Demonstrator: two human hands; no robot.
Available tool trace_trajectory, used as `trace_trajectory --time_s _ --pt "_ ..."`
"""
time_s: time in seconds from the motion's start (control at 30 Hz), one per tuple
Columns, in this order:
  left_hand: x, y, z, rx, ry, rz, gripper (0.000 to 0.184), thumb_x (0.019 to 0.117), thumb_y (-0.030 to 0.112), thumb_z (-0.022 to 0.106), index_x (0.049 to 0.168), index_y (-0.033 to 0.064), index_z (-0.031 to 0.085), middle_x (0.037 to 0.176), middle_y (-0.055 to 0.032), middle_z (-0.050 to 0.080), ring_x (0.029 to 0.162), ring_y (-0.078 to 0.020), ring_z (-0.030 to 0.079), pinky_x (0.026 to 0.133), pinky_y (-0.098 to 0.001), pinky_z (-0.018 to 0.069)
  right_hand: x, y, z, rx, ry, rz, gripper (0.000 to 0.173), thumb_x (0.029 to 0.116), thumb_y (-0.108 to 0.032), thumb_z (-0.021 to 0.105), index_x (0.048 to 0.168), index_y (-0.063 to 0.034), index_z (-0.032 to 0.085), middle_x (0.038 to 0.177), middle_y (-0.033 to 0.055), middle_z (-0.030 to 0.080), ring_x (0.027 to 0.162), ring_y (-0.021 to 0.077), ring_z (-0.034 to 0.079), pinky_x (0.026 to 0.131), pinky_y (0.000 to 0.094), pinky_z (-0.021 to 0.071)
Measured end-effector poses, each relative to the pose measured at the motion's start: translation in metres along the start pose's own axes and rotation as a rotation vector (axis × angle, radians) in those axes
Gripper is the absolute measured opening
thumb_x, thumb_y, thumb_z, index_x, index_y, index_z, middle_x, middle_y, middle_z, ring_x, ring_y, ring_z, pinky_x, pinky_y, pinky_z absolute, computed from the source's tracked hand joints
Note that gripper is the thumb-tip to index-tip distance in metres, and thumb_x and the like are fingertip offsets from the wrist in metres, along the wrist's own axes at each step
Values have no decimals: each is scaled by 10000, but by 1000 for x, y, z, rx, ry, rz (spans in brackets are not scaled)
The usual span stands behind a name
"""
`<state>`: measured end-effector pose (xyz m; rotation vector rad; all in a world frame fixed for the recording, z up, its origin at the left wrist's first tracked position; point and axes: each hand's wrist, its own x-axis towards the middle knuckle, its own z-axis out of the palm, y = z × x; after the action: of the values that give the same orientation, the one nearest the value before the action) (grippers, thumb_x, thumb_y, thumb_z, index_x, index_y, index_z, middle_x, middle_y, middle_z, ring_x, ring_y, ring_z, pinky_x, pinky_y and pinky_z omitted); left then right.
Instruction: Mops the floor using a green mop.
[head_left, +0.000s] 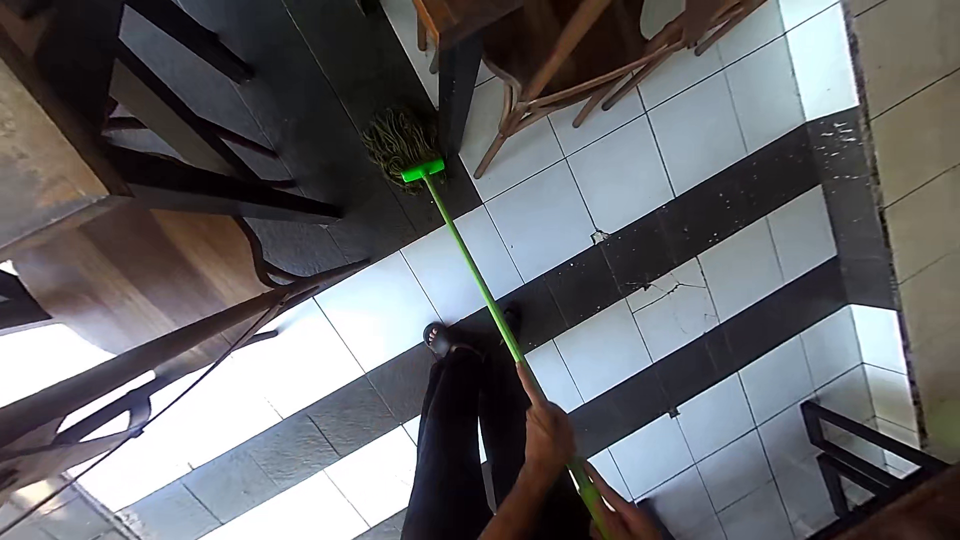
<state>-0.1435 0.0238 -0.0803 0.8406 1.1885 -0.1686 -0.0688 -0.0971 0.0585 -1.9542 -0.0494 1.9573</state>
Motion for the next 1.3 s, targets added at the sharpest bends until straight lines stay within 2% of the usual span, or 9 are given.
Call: trace_trajectory --time_s 0.33,0.4,0.5,0.67,0.77,0.93,1.03,1.13,1.3 --pt "169 94 -141 401 387 115 972 955 173 629 1655 141 -45 1142 -272 670 912 -383 710 800 -576 584 208 -136 47 -170 17 -237 538 1130 -331 365 1649 -266 242 778 107 595 470 193 522 444 364 511" --pt "193 111 -167 611 490 127 887 928 194 635 1663 181 140 1522 -288 426 1126 -488 634 859 -665 546 247 -150 57 -195 8 -252 548 1132 -363 337 1653 -377 168 735 120 574 470 203 525 462 371 511" --pt "208 105 -180 913 541 149 702 966 235 559 1618 333 318 1727 -154 25 1419 -501 382 928 -704 464 260 -140 61 -241 18 -264 538 1119 -459 284 1628 -500 112 715 144 574 443 229 539 442 395 518" --pt "148 6 -103 1190 445 324 620 1028 464 513 1596 249 388 1728 -168 44 1571 -470 3 1144 -823 71 215 -4 18 -409 87 -304 526 1116 -377 363 1633 -383 264 998 149 709 613 247 643 584 453 571" --pt "104 -82 -9 1246 242 480 566 989 631 473 1406 280 625 1701 -93 250 1568 -438 122 1167 -798 14 134 104 -42 -467 110 -269 516 1112 -329 390 1624 -297 333 1294 134 697 980 292 733 895 547 585" --pt "3 -136 158 1131 -369 569 610 1024 630 419 1345 178 673 1470 -124 585 1483 -396 378 1230 -706 40 -39 199 -157 -561 162 13 485 1091 -246 467 1571 -181 452 1205 245 712 968 414 719 901 636 538" --pt "-15 -140 214 1053 -558 551 621 1054 567 405 1094 37 725 1095 -151 727 1180 -327 648 1260 -589 166 -86 221 -197 -656 129 67 493 1104 -355 429 1574 -210 449 1269 222 697 1075 397 712 971 620 526" --pt "1 -130 206 1081 -523 449 622 1076 495 362 983 10 739 1023 -169 739 1108 -331 669 1169 -501 354 -68 215 -198 -657 124 8 481 1091 -357 469 1559 -244 474 1205 186 733 971 344 739 916 583 557" --pt "57 -93 81 1196 -299 452 514 1079 332 371 953 0 741 990 -191 742 1103 -364 671 1140 -521 374 40 157 -125 -644 136 -161 469 1083 -343 492 1551 -311 485 1019 152 760 765 316 719 755 587 575"
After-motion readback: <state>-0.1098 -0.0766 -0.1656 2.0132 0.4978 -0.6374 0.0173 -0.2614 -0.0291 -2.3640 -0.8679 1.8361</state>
